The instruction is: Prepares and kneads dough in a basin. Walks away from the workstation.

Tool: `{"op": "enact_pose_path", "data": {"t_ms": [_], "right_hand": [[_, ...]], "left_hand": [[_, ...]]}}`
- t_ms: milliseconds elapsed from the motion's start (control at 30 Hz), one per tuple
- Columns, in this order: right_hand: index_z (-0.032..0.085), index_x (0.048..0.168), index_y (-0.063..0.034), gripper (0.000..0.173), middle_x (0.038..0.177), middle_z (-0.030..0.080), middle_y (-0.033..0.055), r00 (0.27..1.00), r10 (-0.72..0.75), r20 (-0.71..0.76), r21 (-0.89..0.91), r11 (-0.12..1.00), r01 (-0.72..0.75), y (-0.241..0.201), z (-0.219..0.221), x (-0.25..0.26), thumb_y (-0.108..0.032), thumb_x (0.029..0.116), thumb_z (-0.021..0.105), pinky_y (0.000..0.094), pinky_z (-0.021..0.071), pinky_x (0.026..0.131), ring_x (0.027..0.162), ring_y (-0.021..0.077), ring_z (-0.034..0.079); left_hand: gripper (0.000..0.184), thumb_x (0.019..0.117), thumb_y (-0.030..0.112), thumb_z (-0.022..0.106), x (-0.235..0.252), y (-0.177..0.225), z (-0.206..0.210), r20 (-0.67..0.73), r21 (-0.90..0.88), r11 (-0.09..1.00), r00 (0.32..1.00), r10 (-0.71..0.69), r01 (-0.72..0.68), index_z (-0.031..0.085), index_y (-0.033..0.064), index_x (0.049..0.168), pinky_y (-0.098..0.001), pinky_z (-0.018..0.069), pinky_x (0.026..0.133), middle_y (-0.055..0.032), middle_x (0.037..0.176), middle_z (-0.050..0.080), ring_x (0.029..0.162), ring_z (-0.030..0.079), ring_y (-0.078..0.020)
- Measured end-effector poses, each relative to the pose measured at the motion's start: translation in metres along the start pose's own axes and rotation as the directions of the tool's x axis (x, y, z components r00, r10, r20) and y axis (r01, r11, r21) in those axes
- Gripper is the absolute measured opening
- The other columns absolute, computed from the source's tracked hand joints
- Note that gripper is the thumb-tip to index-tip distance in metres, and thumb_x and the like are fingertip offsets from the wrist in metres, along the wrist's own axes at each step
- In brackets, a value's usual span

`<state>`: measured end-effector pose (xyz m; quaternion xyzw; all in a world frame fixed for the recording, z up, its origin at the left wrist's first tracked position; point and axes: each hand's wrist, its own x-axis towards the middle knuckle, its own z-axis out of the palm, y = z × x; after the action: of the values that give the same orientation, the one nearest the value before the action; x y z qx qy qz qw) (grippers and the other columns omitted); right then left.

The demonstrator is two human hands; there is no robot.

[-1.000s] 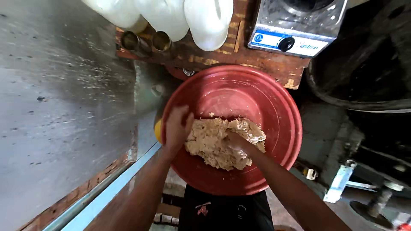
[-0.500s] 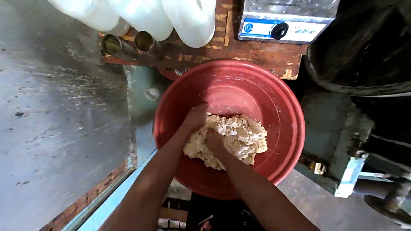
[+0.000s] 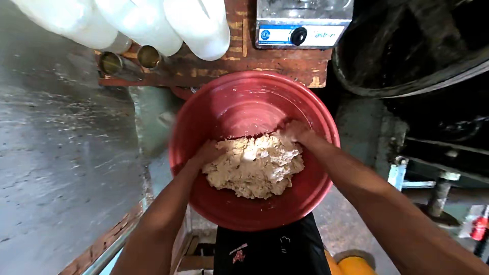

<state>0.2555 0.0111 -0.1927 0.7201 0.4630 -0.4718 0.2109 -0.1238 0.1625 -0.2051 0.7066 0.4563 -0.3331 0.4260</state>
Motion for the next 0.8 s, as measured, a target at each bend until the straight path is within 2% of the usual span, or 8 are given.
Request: {"op": "enact_pose_path", "data": {"t_ms": [100,200,267,400,467,567,733,800], "right_hand": [[0.057,0.144,-0.0071,0.074,0.145,0.058,0.0223,0.997,0.029,0.069,0.396,0.916,-0.054,0.014,0.081,-0.031,-0.063,0.1067,0.025,0.0656,0.0382,0.114,0.138,0.0398,0.052],[0.044,0.155,-0.0109,0.085,0.15,0.054,0.0186,0.995,0.081,0.065,0.795,0.598,-0.101,0.01,0.12,-0.082,-0.075,0.0983,0.038,0.0571,0.0429,0.116,0.139,0.0307,0.053],[0.032,0.161,-0.0116,0.096,0.153,0.051,0.0192,0.991,0.111,0.07,0.852,0.51,-0.117,-0.01,0.127,-0.119,-0.078,0.0923,0.048,0.0569,0.0436,0.115,0.14,0.0307,0.052],[0.03,0.161,-0.0048,0.098,0.163,0.036,0.0231,0.996,0.083,0.014,0.506,0.859,-0.078,-0.088,0.115,-0.18,-0.072,0.0935,0.053,0.0612,0.0399,0.116,0.146,0.0401,0.042],[0.036,0.158,-0.0064,0.082,0.157,0.038,0.0298,0.998,0.064,-0.008,0.295,0.954,-0.059,-0.138,0.106,-0.182,-0.043,0.0923,0.068,0.0679,0.0457,0.104,0.139,0.0506,0.045],[0.036,0.156,-0.0016,0.081,0.145,0.045,0.0392,0.994,0.109,-0.026,0.12,0.987,-0.105,-0.175,0.116,-0.138,-0.011,0.0858,0.074,0.0685,0.0494,0.098,0.129,0.0586,0.05],[0.036,0.155,-0.0047,0.063,0.119,0.068,0.0269,0.978,0.187,0.091,-0.033,0.982,-0.185,-0.188,0.088,-0.06,-0.008,0.0955,0.056,0.0638,0.055,0.089,0.11,0.0465,0.067],[0.041,0.152,-0.0047,0.057,0.122,0.067,0.0256,0.973,0.188,0.132,0.015,0.981,-0.191,-0.187,0.079,-0.038,-0.01,0.0967,0.054,0.0619,0.056,0.088,0.111,0.0448,0.067]], "left_hand": [[0.078,0.0952,0.065,0.058,-0.032,-0.012,0.028,0.054,-0.227,0.974,0.998,0.036,-0.022,0.055,0.0024,0.141,-0.0573,0.0487,0.107,-0.0225,0.132,0.063,0.124,0.062,-0.0342],[0.089,0.088,0.058,0.073,-0.099,-0.003,0.06,-0.054,-0.429,0.898,0.995,0.082,-0.097,0.043,0.001,0.149,-0.0512,0.0499,0.109,-0.0214,0.138,0.06,0.127,0.06,-0.0295],[0.11,0.0805,0.056,0.081,-0.141,0.02,0.082,-0.115,-0.475,0.867,0.987,0.11,-0.152,0.027,-0.0026,0.156,-0.0482,0.0441,0.115,-0.0247,0.151,0.047,0.138,0.05,-0.0302],[0.12,0.0795,0.057,0.081,-0.163,0.062,0.125,-0.095,-0.244,0.944,0.975,0.203,-0.221,0.019,-0.0117,0.157,-0.0519,0.0329,0.122,-0.0346,0.16,0.027,0.149,0.034,-0.0436],[0.105,0.0811,0.045,0.081,-0.152,0.08,0.126,-0.024,-0.092,0.984,0.988,0.15,-0.152,0.028,-0.0069,0.156,-0.0544,0.0403,0.116,-0.0337,0.159,0.03,0.143,0.04,-0.0466],[0.092,0.0798,0.02,0.082,-0.126,0.101,0.123,0.02,0.006,0.998,0.998,-0.062,0.062,0.032,0.0022,0.155,-0.056,0.0543,0.099,-0.0301,0.155,0.035,0.127,0.055,-0.0474],[0.09,0.0754,0.015,0.084,-0.069,0.116,0.113,0.034,0.046,0.957,0.957,-0.287,0.285,0.037,0.0064,0.152,-0.0555,0.0589,0.087,-0.028,0.146,0.045,0.113,0.064,-0.0445],[0.09,0.0765,0.016,0.082,-0.053,0.117,0.104,0.058,0.065,0.948,0.947,-0.316,0.313,0.036,0.0063,0.153,-0.0558,0.0591,0.085,-0.0291,0.145,0.047,0.112,0.065,-0.0445]]}}
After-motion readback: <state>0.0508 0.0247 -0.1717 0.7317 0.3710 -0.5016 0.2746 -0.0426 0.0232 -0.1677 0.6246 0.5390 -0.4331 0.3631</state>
